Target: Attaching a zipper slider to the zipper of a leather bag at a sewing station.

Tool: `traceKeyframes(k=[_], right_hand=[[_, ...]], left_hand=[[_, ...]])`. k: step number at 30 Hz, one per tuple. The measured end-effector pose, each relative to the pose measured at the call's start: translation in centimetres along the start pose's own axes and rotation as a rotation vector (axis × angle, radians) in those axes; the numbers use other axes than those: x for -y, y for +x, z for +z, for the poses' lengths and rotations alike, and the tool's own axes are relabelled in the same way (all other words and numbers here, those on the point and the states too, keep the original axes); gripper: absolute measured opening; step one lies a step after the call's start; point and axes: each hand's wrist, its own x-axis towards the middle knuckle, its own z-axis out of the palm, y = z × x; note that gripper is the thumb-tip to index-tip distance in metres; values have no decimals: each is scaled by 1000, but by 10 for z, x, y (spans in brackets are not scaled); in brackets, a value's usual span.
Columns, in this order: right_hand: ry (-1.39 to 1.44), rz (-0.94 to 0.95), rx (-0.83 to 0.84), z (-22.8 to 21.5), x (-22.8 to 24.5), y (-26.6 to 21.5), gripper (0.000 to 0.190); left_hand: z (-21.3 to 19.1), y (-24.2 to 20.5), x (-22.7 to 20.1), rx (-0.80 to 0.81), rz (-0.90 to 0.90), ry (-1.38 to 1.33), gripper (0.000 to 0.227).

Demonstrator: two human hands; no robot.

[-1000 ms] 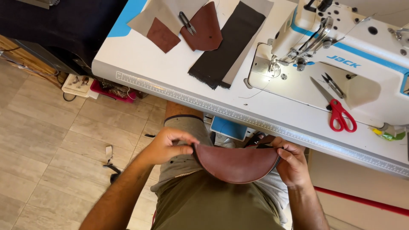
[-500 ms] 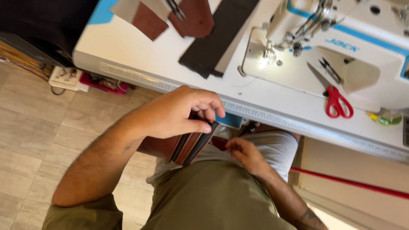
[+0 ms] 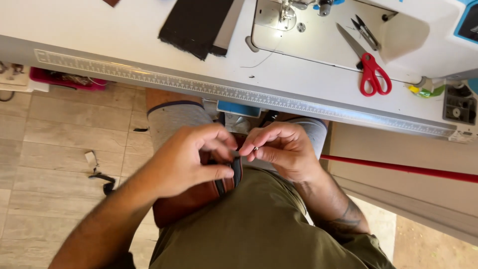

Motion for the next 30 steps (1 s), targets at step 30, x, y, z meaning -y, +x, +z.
traceKeyframes(k=[30], right_hand=[[-378, 19, -81, 4, -5, -21, 19]], left_hand=[[-17, -84, -26, -199, 186, 980, 35]])
